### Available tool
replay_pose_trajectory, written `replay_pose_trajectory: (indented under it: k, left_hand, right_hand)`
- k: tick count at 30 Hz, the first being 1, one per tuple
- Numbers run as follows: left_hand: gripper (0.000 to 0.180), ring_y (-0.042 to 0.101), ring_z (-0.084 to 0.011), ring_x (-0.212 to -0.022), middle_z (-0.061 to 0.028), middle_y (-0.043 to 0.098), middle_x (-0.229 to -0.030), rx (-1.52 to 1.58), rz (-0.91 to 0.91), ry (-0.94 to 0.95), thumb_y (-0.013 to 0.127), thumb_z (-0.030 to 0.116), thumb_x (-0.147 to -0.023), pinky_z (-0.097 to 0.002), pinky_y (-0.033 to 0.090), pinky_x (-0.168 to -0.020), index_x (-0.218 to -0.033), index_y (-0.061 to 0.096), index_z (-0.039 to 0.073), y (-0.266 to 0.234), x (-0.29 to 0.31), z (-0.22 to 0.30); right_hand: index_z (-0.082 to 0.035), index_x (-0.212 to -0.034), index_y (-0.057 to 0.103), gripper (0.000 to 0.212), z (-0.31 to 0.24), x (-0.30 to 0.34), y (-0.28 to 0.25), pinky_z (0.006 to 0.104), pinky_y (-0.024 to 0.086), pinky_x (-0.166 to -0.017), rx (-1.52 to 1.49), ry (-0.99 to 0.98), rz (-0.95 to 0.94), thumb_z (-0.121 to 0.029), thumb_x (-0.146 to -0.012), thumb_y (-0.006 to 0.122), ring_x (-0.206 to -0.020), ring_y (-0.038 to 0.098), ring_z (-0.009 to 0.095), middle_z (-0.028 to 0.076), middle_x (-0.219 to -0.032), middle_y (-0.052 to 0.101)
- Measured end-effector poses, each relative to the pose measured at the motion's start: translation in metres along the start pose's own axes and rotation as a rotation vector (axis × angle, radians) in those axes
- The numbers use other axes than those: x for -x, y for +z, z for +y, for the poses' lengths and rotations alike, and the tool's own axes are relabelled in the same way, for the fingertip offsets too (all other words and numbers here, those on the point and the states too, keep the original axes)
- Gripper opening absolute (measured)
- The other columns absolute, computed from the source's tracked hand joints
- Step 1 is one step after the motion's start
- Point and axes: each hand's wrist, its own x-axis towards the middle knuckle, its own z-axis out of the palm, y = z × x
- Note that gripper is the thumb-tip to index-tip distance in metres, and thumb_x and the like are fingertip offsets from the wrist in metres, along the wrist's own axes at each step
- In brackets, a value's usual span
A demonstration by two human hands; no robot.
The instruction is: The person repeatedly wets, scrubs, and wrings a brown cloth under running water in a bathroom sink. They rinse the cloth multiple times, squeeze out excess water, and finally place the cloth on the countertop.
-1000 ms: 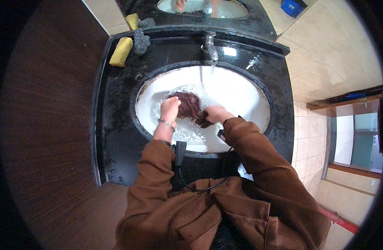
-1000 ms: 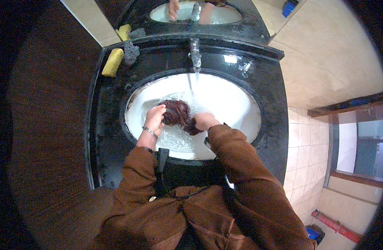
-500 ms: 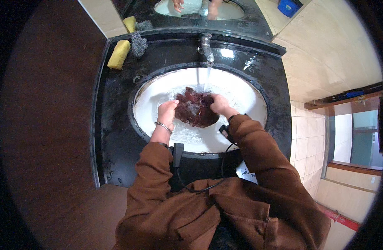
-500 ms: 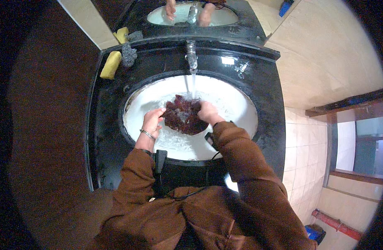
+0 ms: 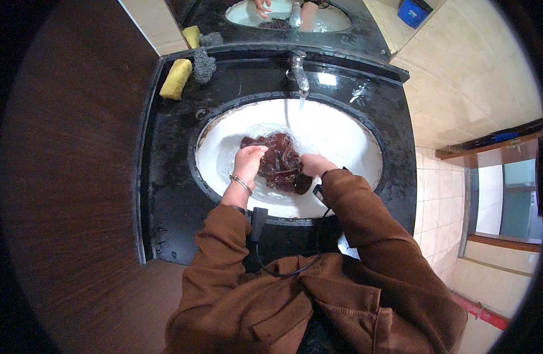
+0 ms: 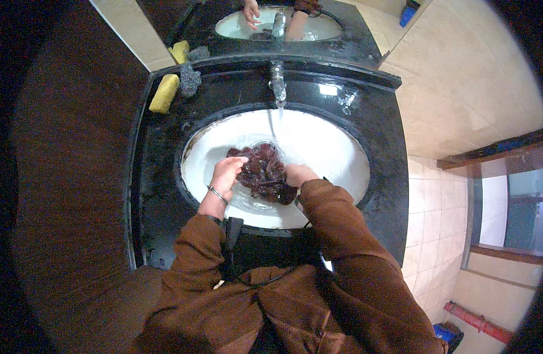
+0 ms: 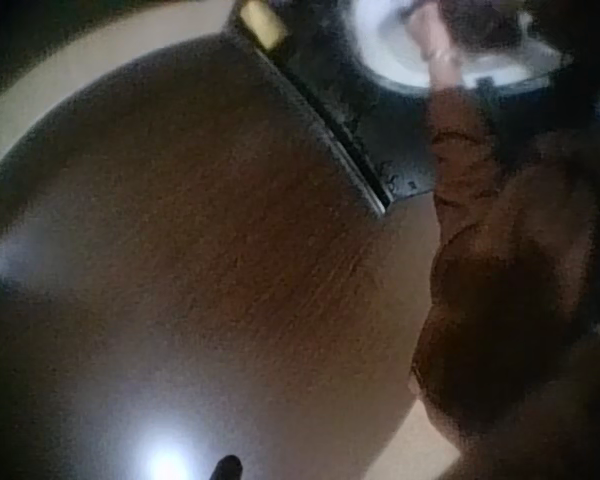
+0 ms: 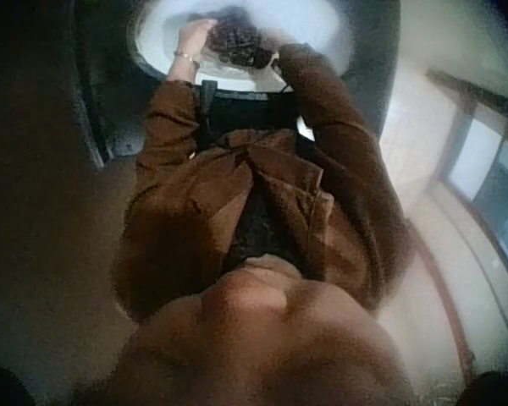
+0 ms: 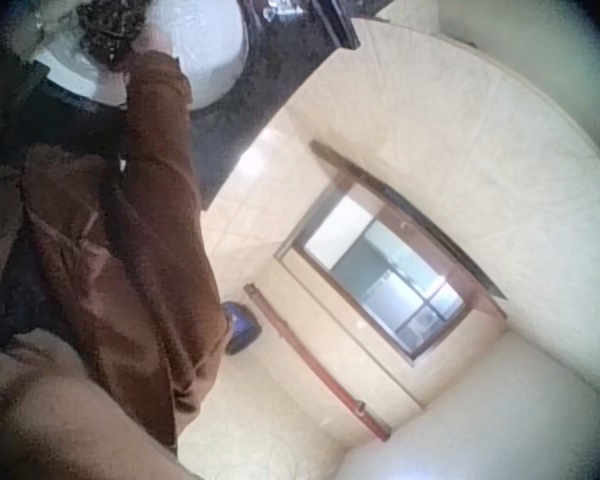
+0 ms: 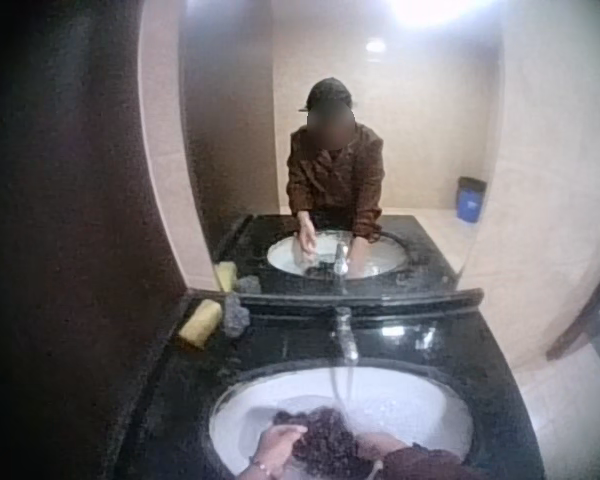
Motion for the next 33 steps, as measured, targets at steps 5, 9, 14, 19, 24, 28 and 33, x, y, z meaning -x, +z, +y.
replay_pose_trajectory:
  k: [5,9,14,19,24,28,33]
  left_hand:
    - [0.016,0.054,-0.0088,-0.072,-0.0004,0.062,-0.08,-0.045,-0.026,0.018,0.061,0.007,-0.075,-0.0221,0.042,-0.061,-0.091,0.066,0.004,0.0,-0.012,-0.015]
    - [0.064,0.051,-0.0217,-0.107,-0.0121,0.052,-0.118,-0.427,-0.231,0.251,0.067,0.003,-0.066,-0.0286,0.04,-0.093,-0.125,0.042,0.001,0.012,-0.011,-0.026]
    - [0.057,0.052,-0.0164,-0.103,-0.0093,0.054,-0.115,-0.393,-0.331,0.232,0.068,0.005,-0.072,-0.0296,0.042,-0.09,-0.122,0.041,0.003,0.035,-0.001,-0.01]
    - [0.024,0.056,-0.0121,-0.092,-0.004,0.061,-0.101,0.033,-0.235,0.258,0.053,0.003,-0.086,-0.027,0.044,-0.084,-0.11,0.053,0.0,0.026,0.009,0.021]
    - [0.023,0.056,-0.0144,-0.094,-0.0054,0.06,-0.104,0.102,-0.254,0.298,0.049,0.009,-0.091,-0.0289,0.044,-0.085,-0.113,0.051,0.002,0.002,0.016,0.04]
    - [0.02,0.055,-0.0104,-0.087,-0.0027,0.06,-0.098,0.172,-0.149,0.328,0.053,0.008,-0.088,-0.0261,0.044,-0.079,-0.106,0.055,0.0,-0.011,0.02,0.056]
    - [0.02,0.058,-0.0176,-0.091,-0.0083,0.06,-0.1,0.125,-0.067,0.379,0.047,0.009,-0.091,-0.0306,0.047,-0.082,-0.109,0.052,0.0,-0.023,0.028,0.074]
  right_hand:
    - [0.0,-0.092,0.064,0.025,-0.003,0.003,-0.016,0.0406,0.05,-0.075,0.047,0.027,-0.024,-0.011,-0.071,0.055,-0.087,0.061,0.034,0.021,-0.092,0.063]
    - [0.001,-0.086,0.064,0.024,-0.033,0.017,-0.057,0.0399,0.049,-0.072,-0.171,-0.285,0.066,-0.015,-0.07,0.059,-0.081,0.062,0.034,0.021,-0.082,0.063]
    - [-0.001,-0.08,0.065,0.024,-0.062,0.052,-0.114,0.0411,0.049,-0.071,-0.143,-0.41,0.185,-0.024,-0.071,0.063,-0.078,0.062,0.035,0.021,-0.078,0.063]
    - [-0.008,-0.079,0.062,0.013,-0.066,0.058,-0.176,0.0431,0.051,-0.062,-0.117,-0.271,0.916,-0.02,-0.075,0.058,-0.066,0.062,0.033,0.015,-0.074,0.061]
    - [-0.003,-0.122,0.044,0.043,-0.051,0.027,-0.216,0.0403,0.042,-0.091,0.157,-0.341,0.921,-0.02,-0.083,0.053,-0.113,0.046,0.031,0.015,-0.123,0.048]
    - [-0.002,-0.121,0.044,0.041,-0.048,0.025,-0.198,0.0464,0.036,-0.096,0.252,-0.332,0.897,-0.02,-0.085,0.05,-0.118,0.042,0.028,0.013,-0.126,0.046]
    - [-0.005,-0.109,0.052,0.029,-0.043,0.047,-0.176,0.0423,0.044,-0.082,-0.004,-0.255,0.976,-0.019,-0.084,0.051,-0.1,0.055,0.029,0.014,-0.11,0.055]
